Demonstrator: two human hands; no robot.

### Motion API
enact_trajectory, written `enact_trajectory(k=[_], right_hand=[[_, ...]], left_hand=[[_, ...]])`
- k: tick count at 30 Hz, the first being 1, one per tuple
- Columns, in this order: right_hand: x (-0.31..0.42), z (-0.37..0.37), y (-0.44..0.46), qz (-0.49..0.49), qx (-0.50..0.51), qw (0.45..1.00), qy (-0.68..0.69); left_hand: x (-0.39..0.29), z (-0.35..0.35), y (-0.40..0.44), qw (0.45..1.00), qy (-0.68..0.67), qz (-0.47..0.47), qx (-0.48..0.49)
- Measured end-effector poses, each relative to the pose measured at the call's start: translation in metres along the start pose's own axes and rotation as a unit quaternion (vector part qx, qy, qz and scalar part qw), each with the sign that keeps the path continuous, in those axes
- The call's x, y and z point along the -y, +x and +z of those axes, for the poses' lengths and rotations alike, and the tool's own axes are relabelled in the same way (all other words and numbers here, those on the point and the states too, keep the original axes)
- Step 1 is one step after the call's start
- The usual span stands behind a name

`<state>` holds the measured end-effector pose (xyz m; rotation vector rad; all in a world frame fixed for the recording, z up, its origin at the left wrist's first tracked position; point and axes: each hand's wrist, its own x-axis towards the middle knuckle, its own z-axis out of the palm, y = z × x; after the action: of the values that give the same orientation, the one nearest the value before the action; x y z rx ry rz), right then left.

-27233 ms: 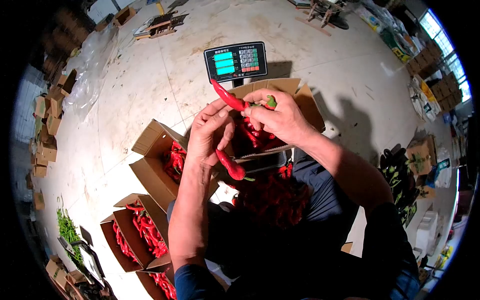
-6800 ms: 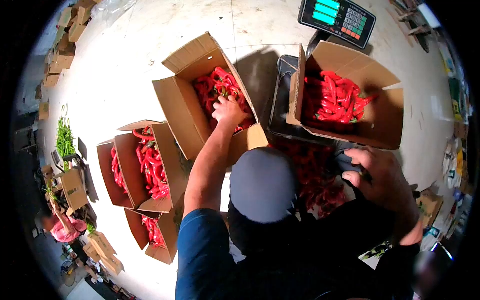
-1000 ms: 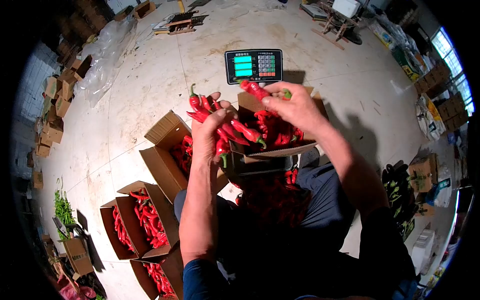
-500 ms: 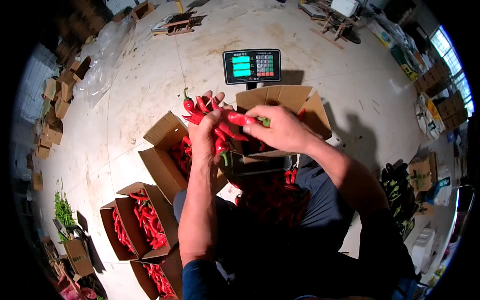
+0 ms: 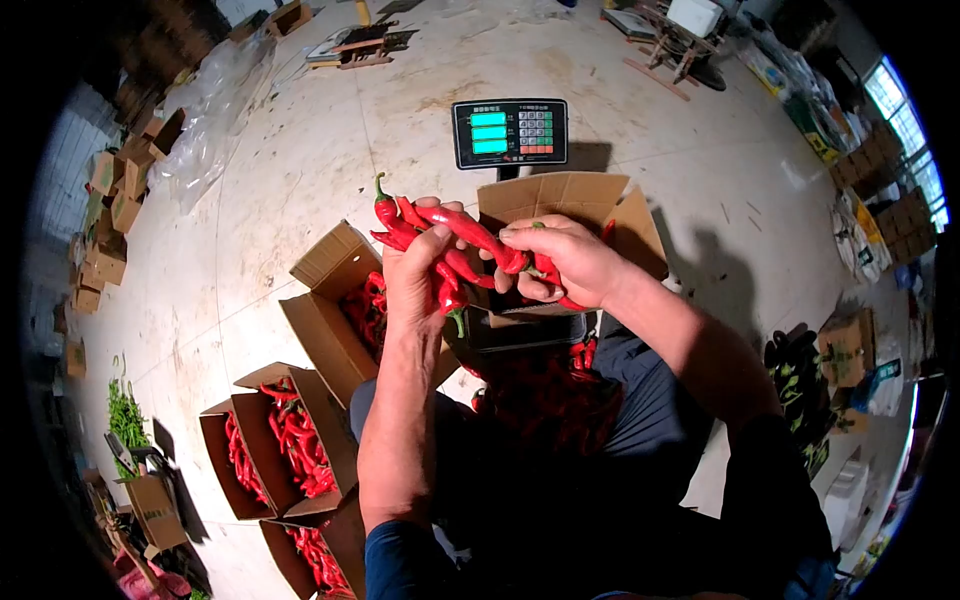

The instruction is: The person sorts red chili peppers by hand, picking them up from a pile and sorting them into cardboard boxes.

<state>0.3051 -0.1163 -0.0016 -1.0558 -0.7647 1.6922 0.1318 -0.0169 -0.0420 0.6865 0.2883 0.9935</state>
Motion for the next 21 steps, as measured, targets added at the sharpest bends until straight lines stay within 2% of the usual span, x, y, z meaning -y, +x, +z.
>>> enact_trajectory(k=[3,6,9,10,13,15,21], right_hand=[[0.006,0.008,-0.004,0.005,-0.053,0.996,-0.067],[-0.006,0.003,0.001,-0.132,-0.086,0.930,-0.332],[-0.018,0.003,0.005,-0.192,-0.132,0.897,-0.375],[-0.017,0.009,0.004,-0.199,-0.131,0.904,-0.356],[-0.008,0.008,0.000,-0.112,-0.106,0.961,-0.229],[0.002,0.006,-0.003,-0.060,-0.083,0.990,-0.093],[0.004,-0.003,-0.005,-0.051,-0.074,0.992,-0.086]], left_hand=[[-0.003,0.003,0.000,0.999,0.039,0.011,-0.018],[-0.007,0.006,0.000,0.994,0.105,0.003,-0.037],[-0.003,0.008,0.001,0.980,0.182,0.017,-0.075],[0.002,0.010,0.002,0.980,0.178,0.037,-0.083],[0.006,0.008,0.008,0.980,0.154,0.051,-0.115],[-0.002,0.003,0.007,0.991,0.107,0.012,-0.081],[-0.003,0.002,0.006,0.994,0.086,-0.022,-0.061]])
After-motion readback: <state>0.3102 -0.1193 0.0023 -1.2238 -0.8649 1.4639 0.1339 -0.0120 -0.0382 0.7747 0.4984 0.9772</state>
